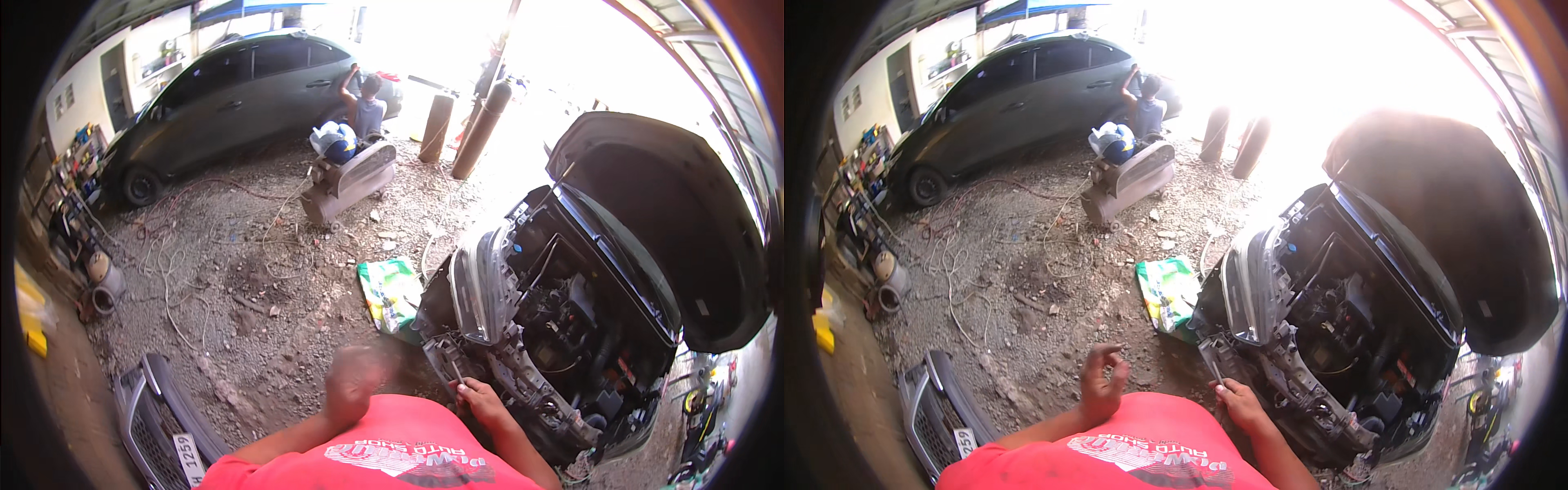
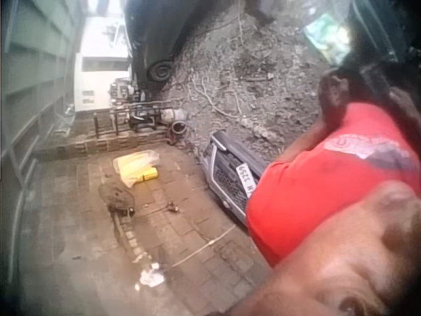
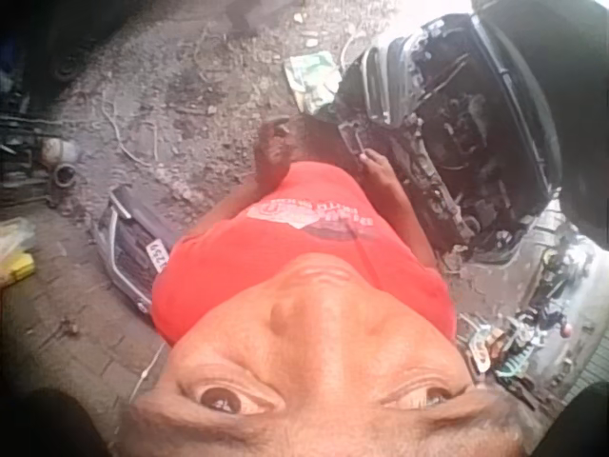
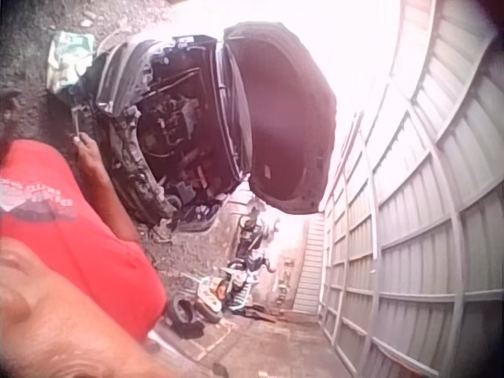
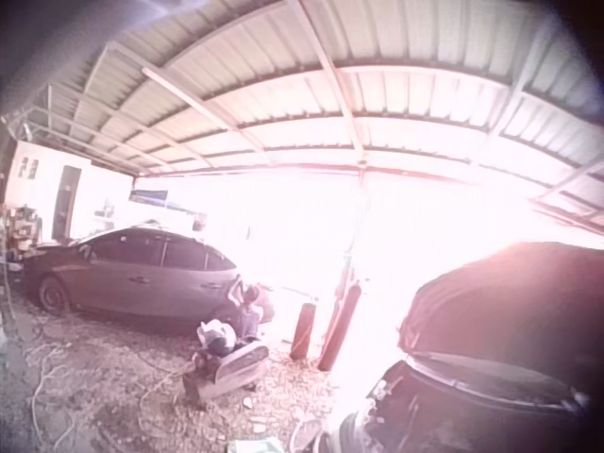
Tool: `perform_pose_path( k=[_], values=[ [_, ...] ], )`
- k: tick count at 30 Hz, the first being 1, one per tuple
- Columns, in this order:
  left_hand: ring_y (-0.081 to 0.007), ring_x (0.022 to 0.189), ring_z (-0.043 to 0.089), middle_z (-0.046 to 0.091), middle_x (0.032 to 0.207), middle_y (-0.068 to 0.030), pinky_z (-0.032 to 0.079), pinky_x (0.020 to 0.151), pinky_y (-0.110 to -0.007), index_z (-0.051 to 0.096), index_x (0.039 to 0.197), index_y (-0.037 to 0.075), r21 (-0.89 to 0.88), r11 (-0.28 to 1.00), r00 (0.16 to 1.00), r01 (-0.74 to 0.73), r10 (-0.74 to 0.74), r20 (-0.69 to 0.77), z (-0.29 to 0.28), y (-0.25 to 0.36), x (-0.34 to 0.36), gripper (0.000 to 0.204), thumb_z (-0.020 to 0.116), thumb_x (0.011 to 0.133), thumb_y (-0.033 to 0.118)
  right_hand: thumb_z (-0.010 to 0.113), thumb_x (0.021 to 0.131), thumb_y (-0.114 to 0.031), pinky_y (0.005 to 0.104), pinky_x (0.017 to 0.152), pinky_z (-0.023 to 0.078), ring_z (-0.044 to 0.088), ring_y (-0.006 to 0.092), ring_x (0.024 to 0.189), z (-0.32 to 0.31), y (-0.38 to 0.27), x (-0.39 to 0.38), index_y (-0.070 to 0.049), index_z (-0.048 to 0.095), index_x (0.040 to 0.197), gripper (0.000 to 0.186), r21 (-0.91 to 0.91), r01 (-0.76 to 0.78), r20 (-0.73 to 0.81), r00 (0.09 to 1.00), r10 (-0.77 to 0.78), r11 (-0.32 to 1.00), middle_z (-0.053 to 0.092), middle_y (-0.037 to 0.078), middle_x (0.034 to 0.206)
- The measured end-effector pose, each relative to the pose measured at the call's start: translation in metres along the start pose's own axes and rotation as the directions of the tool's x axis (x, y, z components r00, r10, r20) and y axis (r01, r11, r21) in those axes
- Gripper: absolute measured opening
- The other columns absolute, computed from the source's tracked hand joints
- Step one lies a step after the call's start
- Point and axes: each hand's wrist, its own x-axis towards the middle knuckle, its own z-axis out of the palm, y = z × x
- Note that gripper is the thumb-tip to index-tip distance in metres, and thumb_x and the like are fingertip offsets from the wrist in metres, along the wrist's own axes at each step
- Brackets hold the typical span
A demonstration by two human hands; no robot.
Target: The person fits a headlight assembly into the front frame of a car, aligns it with the body panel, and secures the assembly by tightening a mounting bolt with a socket wrench.
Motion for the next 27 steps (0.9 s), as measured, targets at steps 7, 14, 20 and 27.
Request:
perform_pose_path(
  k=[7,14,20,27],
  values=[
    [-0.0196,0.082,0.063,0.061,0.094,-0.0076,0.053,0.078,-0.037,0.064,0.122,0.005,-0.07,0.993,0.996,-0.09,0.092,0.02,-0.009,-0.031,0.035,0.03,0.072,0.093,0.005,0.058,0.111,-0.02,0.0288,0.07,0.048,0.056,0.0102,0.075,0.033,0.001,0.012,-0.002,0.069,0.133,0.031,0.088,-0.137,-0.049,0.989,0.141,0.987,0.059,-0.003,0.082],
    [-0.0227,0.073,0.065,0.064,0.085,-0.0101,0.052,0.069,-0.037,0.066,0.12,0.005,-0.275,0.96,0.998,-0.061,0.053,-0.036,0.087,-0.012,0.141,0.029,0.076,0.094,0.013,0.059,0.111,-0.02,0.0286,0.069,0.048,0.056,0.0097,0.075,0.055,-0.037,0.021,-0.003,0.066,0.139,0.034,0.082,-0.058,-0.081,0.995,0.064,0.995,0.059,-0.003,0.084],
    [-0.019,0.072,0.066,0.073,0.101,-0.0119,0.055,0.07,-0.038,0.065,0.121,0.002,-0.416,0.862,0.892,0.291,-0.401,-0.207,0.129,-0.074,0.236,0.029,0.069,0.095,0.015,0.056,0.111,-0.024,0.0341,0.078,0.054,0.066,0.0169,0.085,0.098,-0.098,0.03,0.001,0.062,0.143,0.04,-0.239,0.165,0.027,0.986,-0.163,0.957,0.069,0.005,0.098],
    [-0.0107,0.076,0.06,0.067,0.105,-0.0066,0.051,0.067,-0.03,0.062,0.123,0.003,-0.533,0.766,0.869,0.359,-0.483,-0.108,0.152,-0.073,0.254,0.025,0.066,0.099,0.01,0.057,0.109,-0.027,0.046,0.096,0.053,0.072,0.0347,0.112,0.152,-0.142,0.039,0.002,0.061,0.14,0.042,-0.507,0.312,0.06,0.943,-0.328,0.804,0.074,0.025,0.118]
  ],
)
